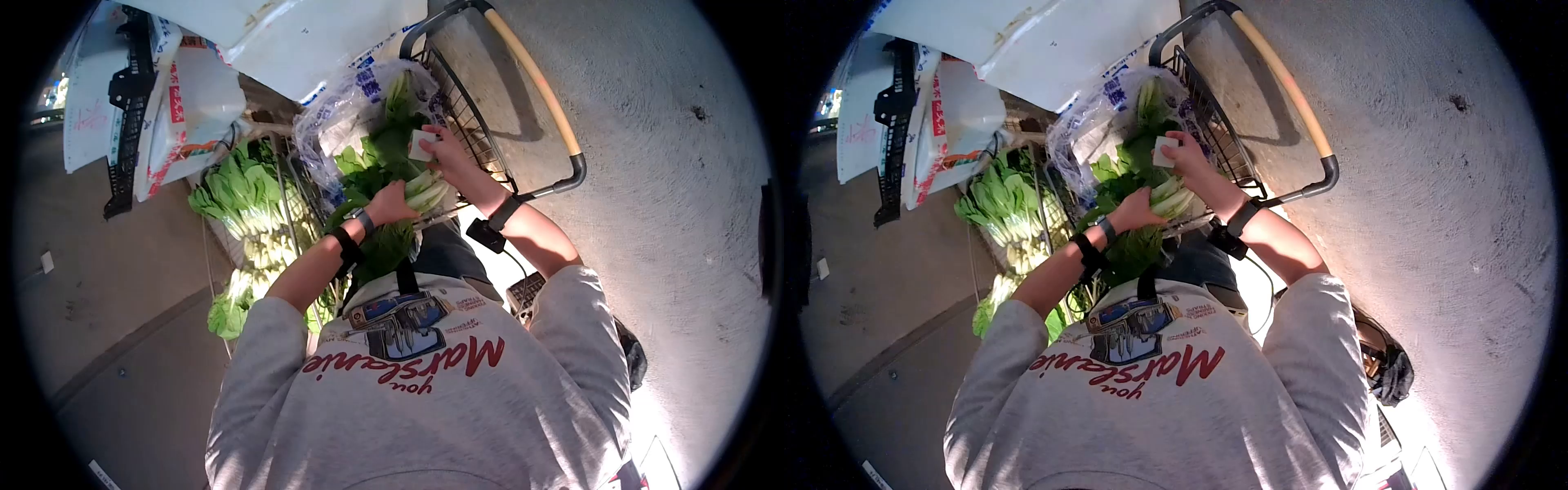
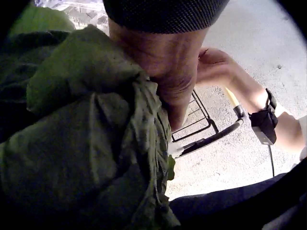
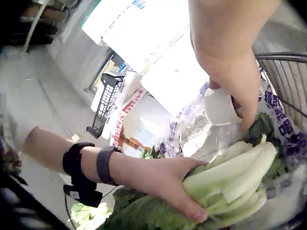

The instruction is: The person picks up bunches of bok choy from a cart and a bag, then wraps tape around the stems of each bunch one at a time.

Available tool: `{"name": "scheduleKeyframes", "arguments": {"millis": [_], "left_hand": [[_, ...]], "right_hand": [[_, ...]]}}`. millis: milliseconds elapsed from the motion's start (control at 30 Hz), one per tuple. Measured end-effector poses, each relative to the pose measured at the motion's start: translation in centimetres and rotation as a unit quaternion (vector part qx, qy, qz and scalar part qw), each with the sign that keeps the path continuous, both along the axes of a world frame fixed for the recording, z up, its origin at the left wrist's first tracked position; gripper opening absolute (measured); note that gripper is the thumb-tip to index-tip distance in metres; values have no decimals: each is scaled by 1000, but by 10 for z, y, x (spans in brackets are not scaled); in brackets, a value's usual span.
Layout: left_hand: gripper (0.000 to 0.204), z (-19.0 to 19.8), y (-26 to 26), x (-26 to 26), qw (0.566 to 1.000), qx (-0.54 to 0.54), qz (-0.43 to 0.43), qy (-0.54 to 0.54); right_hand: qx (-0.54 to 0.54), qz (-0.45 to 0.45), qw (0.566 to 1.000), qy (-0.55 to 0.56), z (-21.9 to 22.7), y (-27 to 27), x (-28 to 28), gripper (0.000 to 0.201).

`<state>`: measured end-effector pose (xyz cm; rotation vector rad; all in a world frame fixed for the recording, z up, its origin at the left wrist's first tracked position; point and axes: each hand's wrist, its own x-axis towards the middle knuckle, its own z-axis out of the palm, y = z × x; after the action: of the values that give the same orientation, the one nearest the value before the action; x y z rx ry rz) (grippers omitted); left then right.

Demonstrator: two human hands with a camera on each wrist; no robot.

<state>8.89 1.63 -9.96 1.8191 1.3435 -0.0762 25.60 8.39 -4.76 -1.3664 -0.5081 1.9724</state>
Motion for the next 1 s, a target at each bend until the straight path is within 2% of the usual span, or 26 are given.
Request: {"name": "scheduleKeyframes", "arguments": {"millis": [33,67,100,133,200,267,300,367,400,433,500,533,567,600,767,867,900,967,1000], "left_hand": [[79,-5,-1,1,1000,-9,2,2],[82,-9,-3,4,1000,-22,8,10],[82,-14,-6,7,1000,-24,11,6],[84,-18,-9,10,999,-19,26,18],[87,-21,-9,9,998,-13,45,28],[91,-19,-7,2,988,-83,131,-5],[91,-25,-5,-3,987,-83,135,-9],[97,-44,2,-14,982,-108,94,-125],[97,-39,5,-18,981,-105,100,-129],[97,-28,10,-21,982,-92,128,-107],[97,-12,21,-35,981,-78,157,-87],[95,-8,28,-46,967,-85,180,-157],[92,0,32,-53,949,-91,203,-225],[86,32,34,-53,932,-133,206,-268],[85,94,45,-65,933,-114,132,-313],[90,127,46,-73,942,-140,75,-296],[94,137,46,-76,946,-165,41,-275],[92,153,39,-77,946,-177,28,-270],[90,155,35,-77,941,-198,14,-273]], "right_hand": [[-5,3,1000,-5,-8,-1,-3,40],[40,32,999,-18,-18,-1,-7,43],[85,61,994,-30,-15,-1,-13,46],[87,90,989,-75,-7,-3,-15,52],[108,102,986,-70,-5,-9,-20,52],[122,103,987,-26,-1,-21,-21,56],[122,108,986,-30,6,-30,-20,56],[168,167,968,-84,23,-43,-18,61],[172,239,945,-139,41,-48,-13,69],[176,245,943,-142,37,-56,-6,69],[191,218,957,7,13,-73,11,86],[193,221,956,4,3,-78,21,86],[238,265,934,-5,-5,-81,30,93],[284,308,908,-13,-8,-82,36,102],[248,372,892,-60,22,-71,30,109],[337,467,805,-143,19,-60,24,111],[340,465,805,-142,14,-54,22,111],[436,509,692,-267,-4,-41,18,108],[447,517,662,-309,-2,-35,9,105]]}}
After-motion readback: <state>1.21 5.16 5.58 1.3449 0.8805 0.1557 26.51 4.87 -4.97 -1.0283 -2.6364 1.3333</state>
